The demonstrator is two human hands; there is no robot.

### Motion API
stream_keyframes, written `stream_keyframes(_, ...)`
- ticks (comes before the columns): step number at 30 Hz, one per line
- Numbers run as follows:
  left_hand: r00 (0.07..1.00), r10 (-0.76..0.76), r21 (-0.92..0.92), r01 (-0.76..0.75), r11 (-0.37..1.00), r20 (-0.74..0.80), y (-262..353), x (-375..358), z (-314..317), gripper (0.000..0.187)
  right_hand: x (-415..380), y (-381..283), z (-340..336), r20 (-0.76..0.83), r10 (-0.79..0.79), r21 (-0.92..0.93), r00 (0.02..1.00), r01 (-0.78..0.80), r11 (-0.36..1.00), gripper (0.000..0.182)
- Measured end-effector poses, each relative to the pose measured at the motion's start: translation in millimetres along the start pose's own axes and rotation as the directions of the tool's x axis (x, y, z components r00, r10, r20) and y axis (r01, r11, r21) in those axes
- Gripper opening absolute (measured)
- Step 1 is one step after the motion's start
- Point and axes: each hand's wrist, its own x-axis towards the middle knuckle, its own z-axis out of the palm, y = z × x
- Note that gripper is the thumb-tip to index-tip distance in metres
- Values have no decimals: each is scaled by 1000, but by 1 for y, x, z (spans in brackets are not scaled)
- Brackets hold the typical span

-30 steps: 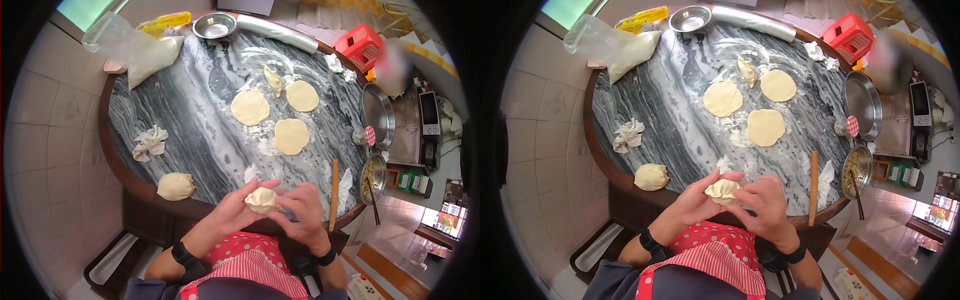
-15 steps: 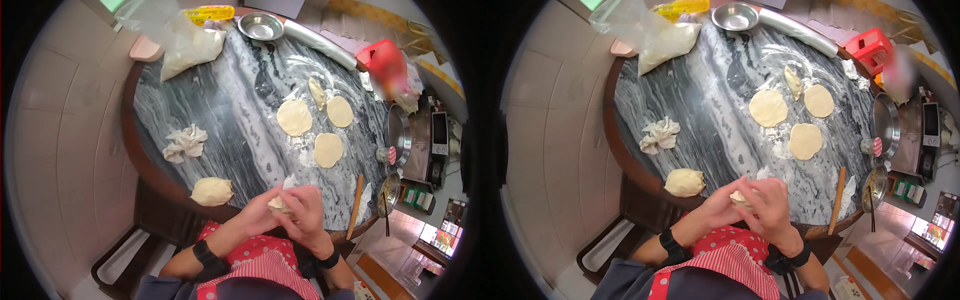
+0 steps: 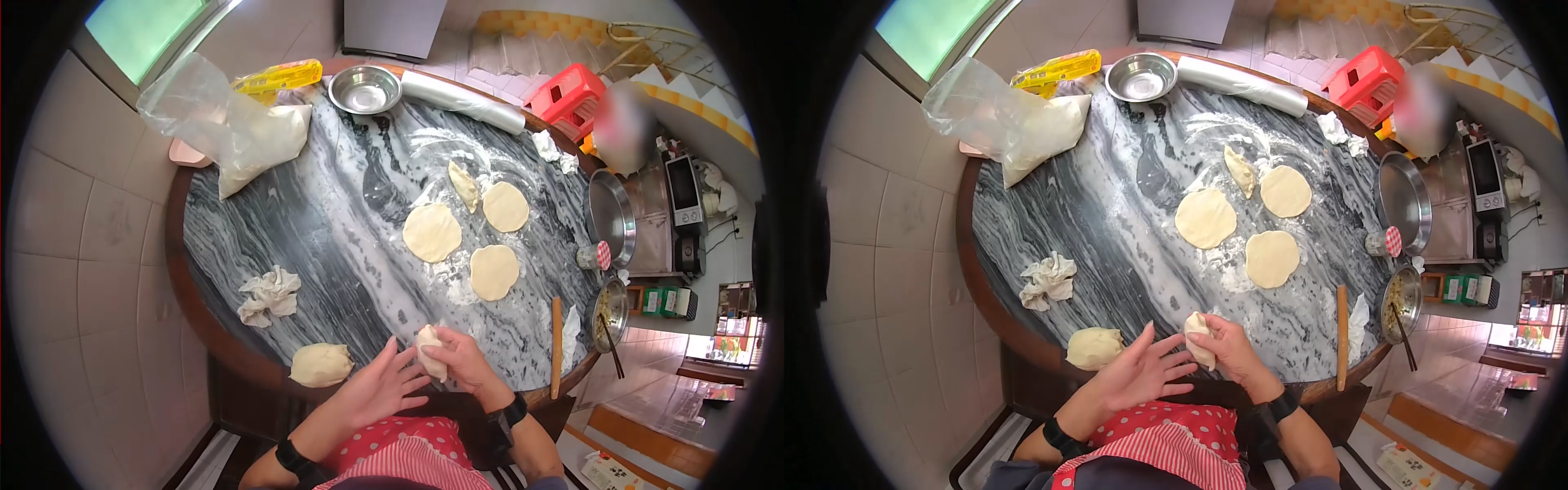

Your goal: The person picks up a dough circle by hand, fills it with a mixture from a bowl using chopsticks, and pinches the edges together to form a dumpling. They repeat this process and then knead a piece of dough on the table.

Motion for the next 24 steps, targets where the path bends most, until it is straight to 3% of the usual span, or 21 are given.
stream_keyframes(2, 997, 42, -12, -43, 999, -69, 5, -17, -7, 75, 5, -6, -3, 24, 179, 178, 983, -181, 967, 43)
stream_keyframes(3, 984, 176, 52, -174, 983, -31, 8, -27, -16, 70, 8, -9, -5, 26, 178, 178, 984, -180, 967, 43)
stream_keyframes(4, 953, 301, 111, -301, 947, 16, 11, -37, -24, 65, 13, -14, -8, 18, 143, 135, 990, -144, 980, 43)
stream_keyframes(5, 910, 409, 183, -393, 901, -61, 15, -46, -31, 58, 19, -19, -11, 10, 107, 91, 994, -107, 990, 43)
stream_keyframes(6, 853, 499, 351, -425, 834, -152, 19, -56, -35, 58, 25, -25, -12, 6, 103, 92, 995, -103, 990, 43)
stream_keyframes(8, 697, 688, 680, -405, 611, -204, 16, -68, -52, 62, 41, -40, -16, -108, -72, -103, 992, 61, 993, 42)
stream_keyframes(9, 701, 685, 676, -409, 613, -197, 13, -72, -64, 62, 49, -50, -20, -116, -75, -108, 990, 62, 992, 42)
stream_keyframes(10, 610, 783, 925, -214, 312, -123, 11, -75, -78, 69, 59, -61, -23, -165, -210, -341, 964, 144, 929, 42)
stream_keyframes(11, 535, 845, 998, 46, -33, 4, 9, -77, -87, 75, 72, -72, -26, -175, -352, -557, 920, 202, 805, 41)
stream_keyframes(12, 533, 846, 998, 40, -38, 11, 6, -77, -90, 75, 88, -81, -29, -176, -358, -561, 917, 206, 802, 41)
stream_keyframes(14, 514, 858, 969, 205, -136, 12, -2, -73, -93, 86, 117, -99, -36, -124, -562, -722, 818, 314, 616, 47)
stream_keyframes(15, 552, 834, 964, 214, -157, 13, -5, -69, -99, 90, 128, -111, -33, -127, -566, -727, 815, 312, 612, 47)
stream_keyframes(17, 550, 834, 939, 266, -218, 37, -10, -61, -101, 94, 151, -133, -23, 49, -765, -925, 642, 319, 208, 44)
stream_keyframes(22, 562, 821, 903, 295, -313, 101, -11, -52, -110, 95, 213, -165, -14, 139, -754, -947, 642, 310, 90, 42)
stream_keyframes(24, 529, 843, 899, 318, -300, 94, -7, -49, -111, 92, 236, -164, -16, 225, -750, -966, 621, 242, -90, 45)
